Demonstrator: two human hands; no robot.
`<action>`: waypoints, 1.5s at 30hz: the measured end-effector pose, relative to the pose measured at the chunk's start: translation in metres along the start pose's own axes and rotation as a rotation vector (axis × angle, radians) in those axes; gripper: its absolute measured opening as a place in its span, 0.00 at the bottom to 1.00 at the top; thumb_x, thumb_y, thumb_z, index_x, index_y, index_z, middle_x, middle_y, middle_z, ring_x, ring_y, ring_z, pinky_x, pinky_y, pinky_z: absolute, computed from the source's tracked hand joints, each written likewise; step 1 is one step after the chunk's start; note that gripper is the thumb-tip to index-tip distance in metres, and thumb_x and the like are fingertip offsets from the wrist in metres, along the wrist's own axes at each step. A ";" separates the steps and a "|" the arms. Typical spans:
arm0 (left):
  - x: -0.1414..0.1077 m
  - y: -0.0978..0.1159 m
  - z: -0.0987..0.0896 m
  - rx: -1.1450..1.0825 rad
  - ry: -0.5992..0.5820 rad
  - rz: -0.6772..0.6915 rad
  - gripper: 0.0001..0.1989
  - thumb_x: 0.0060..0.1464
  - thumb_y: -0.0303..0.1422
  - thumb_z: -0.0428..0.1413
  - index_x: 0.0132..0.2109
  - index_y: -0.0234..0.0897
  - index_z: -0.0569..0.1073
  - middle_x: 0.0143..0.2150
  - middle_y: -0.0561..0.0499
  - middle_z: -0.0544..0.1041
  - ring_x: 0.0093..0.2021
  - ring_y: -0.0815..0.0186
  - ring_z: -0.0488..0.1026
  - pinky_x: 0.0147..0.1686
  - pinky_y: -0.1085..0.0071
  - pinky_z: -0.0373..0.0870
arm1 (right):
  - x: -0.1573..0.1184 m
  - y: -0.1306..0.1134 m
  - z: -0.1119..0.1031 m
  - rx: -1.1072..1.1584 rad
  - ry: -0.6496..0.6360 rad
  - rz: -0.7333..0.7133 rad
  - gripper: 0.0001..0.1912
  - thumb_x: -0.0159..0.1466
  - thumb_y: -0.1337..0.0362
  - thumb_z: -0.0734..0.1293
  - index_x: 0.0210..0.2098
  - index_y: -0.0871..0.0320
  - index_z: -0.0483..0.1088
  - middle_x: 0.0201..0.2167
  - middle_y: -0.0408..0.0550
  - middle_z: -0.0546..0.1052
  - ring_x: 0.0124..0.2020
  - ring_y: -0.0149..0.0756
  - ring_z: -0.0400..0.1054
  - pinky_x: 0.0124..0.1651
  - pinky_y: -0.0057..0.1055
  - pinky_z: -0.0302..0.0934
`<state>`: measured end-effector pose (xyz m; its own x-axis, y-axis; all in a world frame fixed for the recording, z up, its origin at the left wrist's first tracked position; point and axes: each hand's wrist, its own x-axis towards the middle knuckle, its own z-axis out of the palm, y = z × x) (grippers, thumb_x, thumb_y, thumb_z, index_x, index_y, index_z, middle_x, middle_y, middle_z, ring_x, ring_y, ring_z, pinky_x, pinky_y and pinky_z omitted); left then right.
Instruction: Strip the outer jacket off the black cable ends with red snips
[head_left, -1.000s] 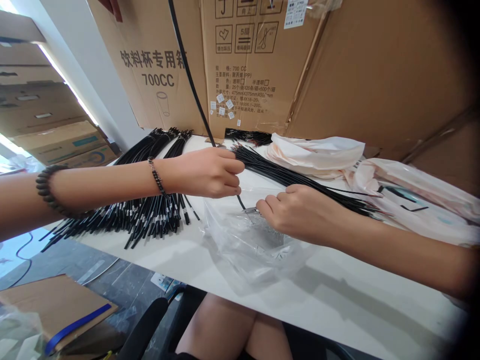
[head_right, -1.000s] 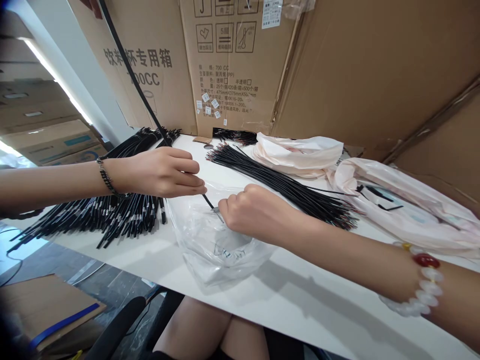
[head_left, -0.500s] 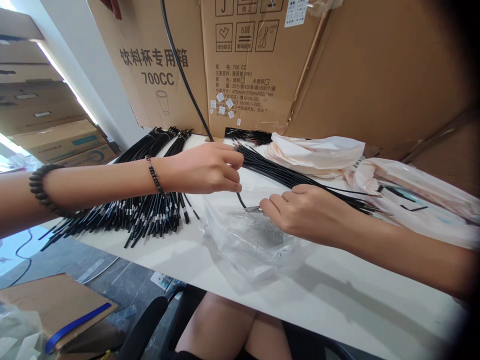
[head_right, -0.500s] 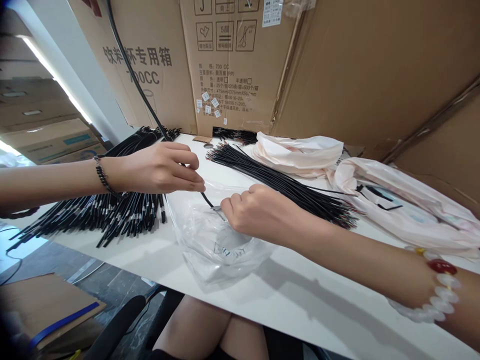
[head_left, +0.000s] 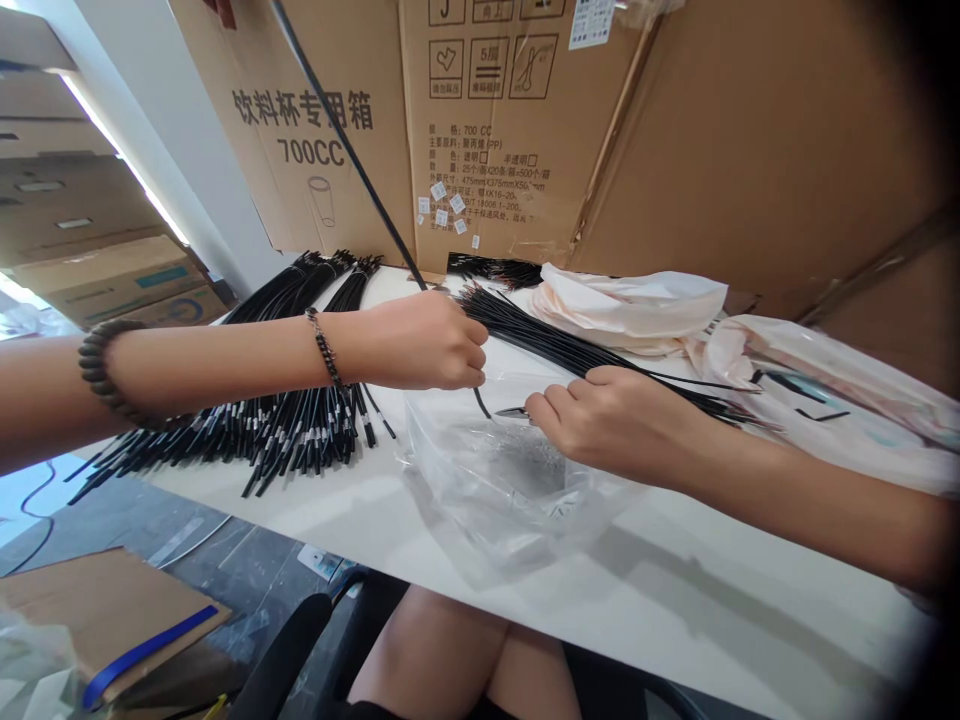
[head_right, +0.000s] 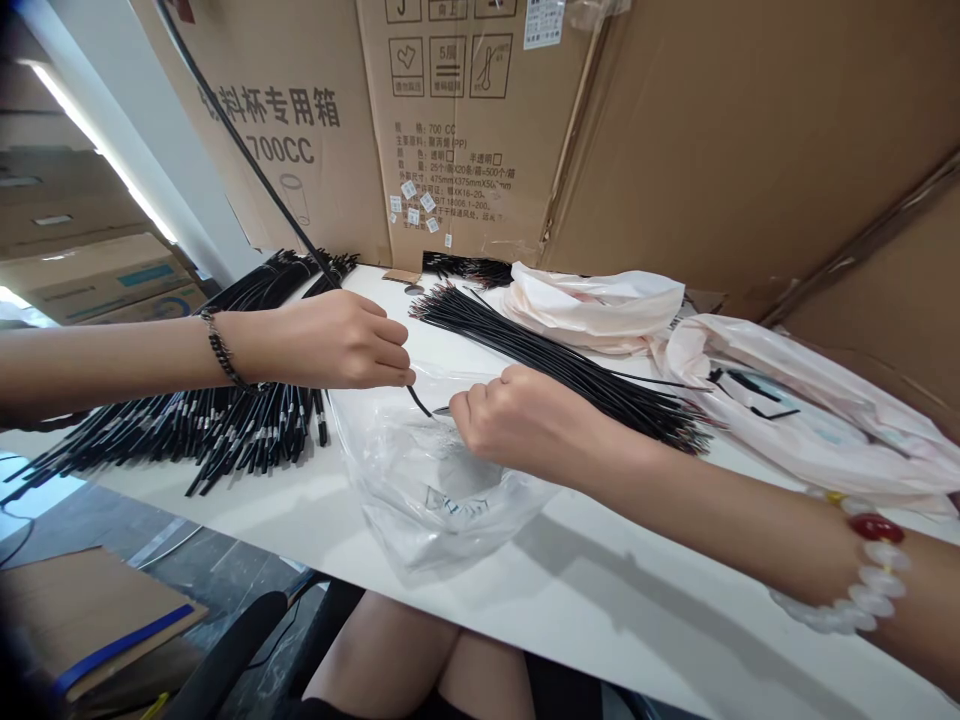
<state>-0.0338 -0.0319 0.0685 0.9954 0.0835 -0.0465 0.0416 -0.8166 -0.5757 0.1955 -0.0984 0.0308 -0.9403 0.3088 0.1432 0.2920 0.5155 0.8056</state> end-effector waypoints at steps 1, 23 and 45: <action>0.001 0.001 0.000 -0.009 -0.022 -0.009 0.13 0.62 0.24 0.50 0.33 0.39 0.76 0.27 0.53 0.76 0.30 0.67 0.70 0.24 0.66 0.54 | -0.001 0.000 0.000 0.001 0.000 0.003 0.14 0.54 0.81 0.58 0.22 0.56 0.58 0.14 0.38 0.64 0.15 0.32 0.56 0.25 0.31 0.35; -0.006 -0.003 -0.008 -0.314 -0.027 -0.189 0.15 0.62 0.26 0.49 0.38 0.44 0.80 0.33 0.56 0.81 0.34 0.70 0.71 0.28 0.69 0.54 | 0.001 -0.004 -0.004 0.040 0.036 -0.013 0.13 0.55 0.80 0.59 0.23 0.56 0.58 0.15 0.38 0.63 0.15 0.31 0.53 0.25 0.31 0.36; -0.005 -0.001 -0.007 -0.329 -0.115 -0.316 0.11 0.57 0.26 0.54 0.38 0.45 0.81 0.33 0.54 0.82 0.30 0.71 0.71 0.26 0.72 0.46 | 0.000 -0.001 -0.004 -0.026 0.029 -0.022 0.13 0.54 0.80 0.59 0.22 0.55 0.58 0.14 0.38 0.62 0.16 0.31 0.51 0.25 0.32 0.37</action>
<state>-0.0386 -0.0355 0.0748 0.9145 0.4045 -0.0111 0.3845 -0.8772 -0.2876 0.1944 -0.1022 0.0326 -0.9511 0.2746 0.1416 0.2672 0.5007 0.8233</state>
